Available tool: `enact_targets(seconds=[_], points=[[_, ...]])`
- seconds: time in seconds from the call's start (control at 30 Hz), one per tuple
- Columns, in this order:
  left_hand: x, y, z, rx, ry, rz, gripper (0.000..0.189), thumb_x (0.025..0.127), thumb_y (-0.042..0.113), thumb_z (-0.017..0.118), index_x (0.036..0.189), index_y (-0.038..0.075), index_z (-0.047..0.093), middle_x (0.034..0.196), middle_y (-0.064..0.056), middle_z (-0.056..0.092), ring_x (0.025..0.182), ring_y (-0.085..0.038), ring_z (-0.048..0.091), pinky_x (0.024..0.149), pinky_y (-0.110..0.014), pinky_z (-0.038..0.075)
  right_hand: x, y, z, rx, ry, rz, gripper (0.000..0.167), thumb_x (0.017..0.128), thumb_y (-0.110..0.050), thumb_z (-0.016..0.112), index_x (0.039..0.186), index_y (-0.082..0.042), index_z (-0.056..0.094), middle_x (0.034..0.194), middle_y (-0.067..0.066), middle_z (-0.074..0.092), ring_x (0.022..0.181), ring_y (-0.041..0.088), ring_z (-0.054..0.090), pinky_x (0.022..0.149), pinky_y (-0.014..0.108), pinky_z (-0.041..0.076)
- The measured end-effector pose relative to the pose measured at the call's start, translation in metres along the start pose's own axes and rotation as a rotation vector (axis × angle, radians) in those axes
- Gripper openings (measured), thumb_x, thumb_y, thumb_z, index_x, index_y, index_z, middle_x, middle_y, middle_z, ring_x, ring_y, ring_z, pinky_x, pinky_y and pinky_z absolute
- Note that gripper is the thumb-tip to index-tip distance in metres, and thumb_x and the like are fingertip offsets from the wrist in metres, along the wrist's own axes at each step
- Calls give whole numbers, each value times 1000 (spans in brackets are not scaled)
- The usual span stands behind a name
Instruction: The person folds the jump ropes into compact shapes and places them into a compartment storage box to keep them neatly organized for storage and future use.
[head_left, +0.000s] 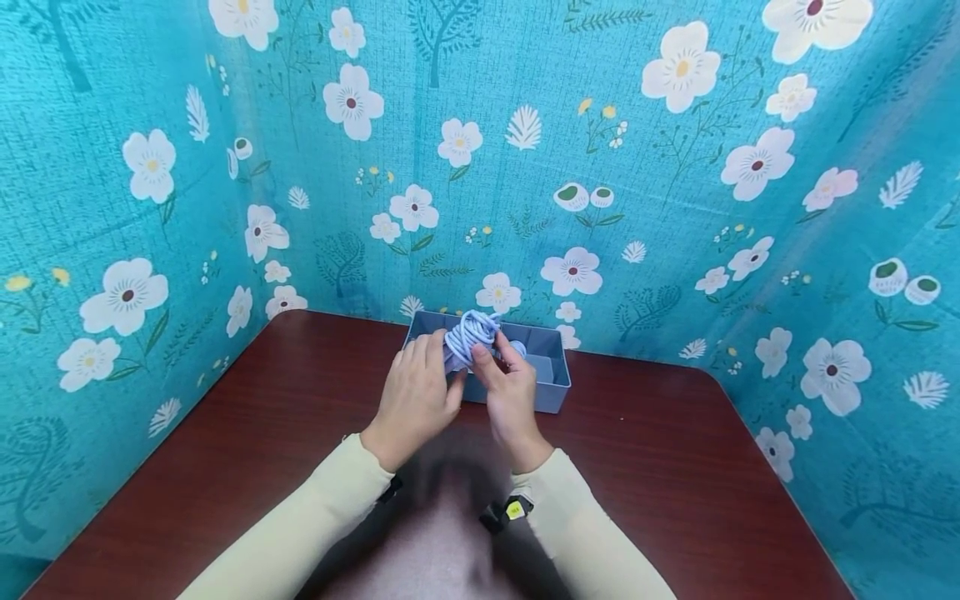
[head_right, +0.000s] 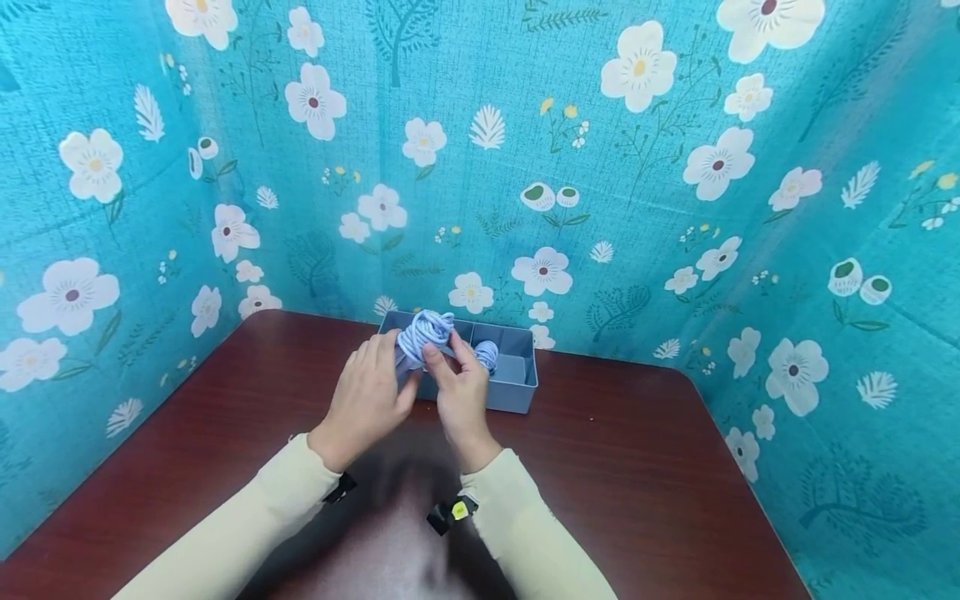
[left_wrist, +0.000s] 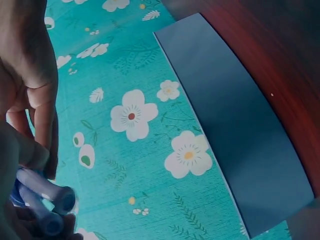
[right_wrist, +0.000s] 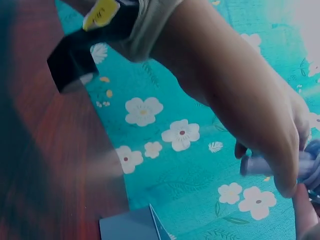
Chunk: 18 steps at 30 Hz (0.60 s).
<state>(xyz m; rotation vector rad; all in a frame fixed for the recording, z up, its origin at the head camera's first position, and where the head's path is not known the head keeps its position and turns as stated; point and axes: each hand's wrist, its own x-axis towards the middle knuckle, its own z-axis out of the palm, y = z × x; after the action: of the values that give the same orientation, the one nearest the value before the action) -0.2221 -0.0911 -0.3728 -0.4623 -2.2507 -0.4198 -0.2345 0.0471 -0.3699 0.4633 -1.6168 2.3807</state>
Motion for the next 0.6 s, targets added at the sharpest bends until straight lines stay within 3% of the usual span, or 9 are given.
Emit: enact_targets(seconds=[0.23,0.43,0.6], points=[[-7,-12,-1,-46,-26,-15,64,85,38,70,127,-4,49,103,-15,59,87,-26,55,71,-42,49,6,-5,-7,-33,2,-32,56,91,-13,68,139,5,46,129,19,51,114,29,61,87,34,50],[-15,-27,0,-78,-75,-17,69,86,46,68,129,-4,49,113,-17,60,100,-29,58,83,-46,51,13,-9,-17,-137,-11,-77,58,90,-18,70,140,1,47,127,15,53,114,32,59,87,33,50],[-22,-46,6,-139,-117,-54,65,92,50,58,130,-2,50,107,-13,60,94,-25,57,82,-44,50,19,-11,-24,-200,-1,-84,60,88,-25,72,140,-5,49,127,11,56,110,28,62,86,32,51]])
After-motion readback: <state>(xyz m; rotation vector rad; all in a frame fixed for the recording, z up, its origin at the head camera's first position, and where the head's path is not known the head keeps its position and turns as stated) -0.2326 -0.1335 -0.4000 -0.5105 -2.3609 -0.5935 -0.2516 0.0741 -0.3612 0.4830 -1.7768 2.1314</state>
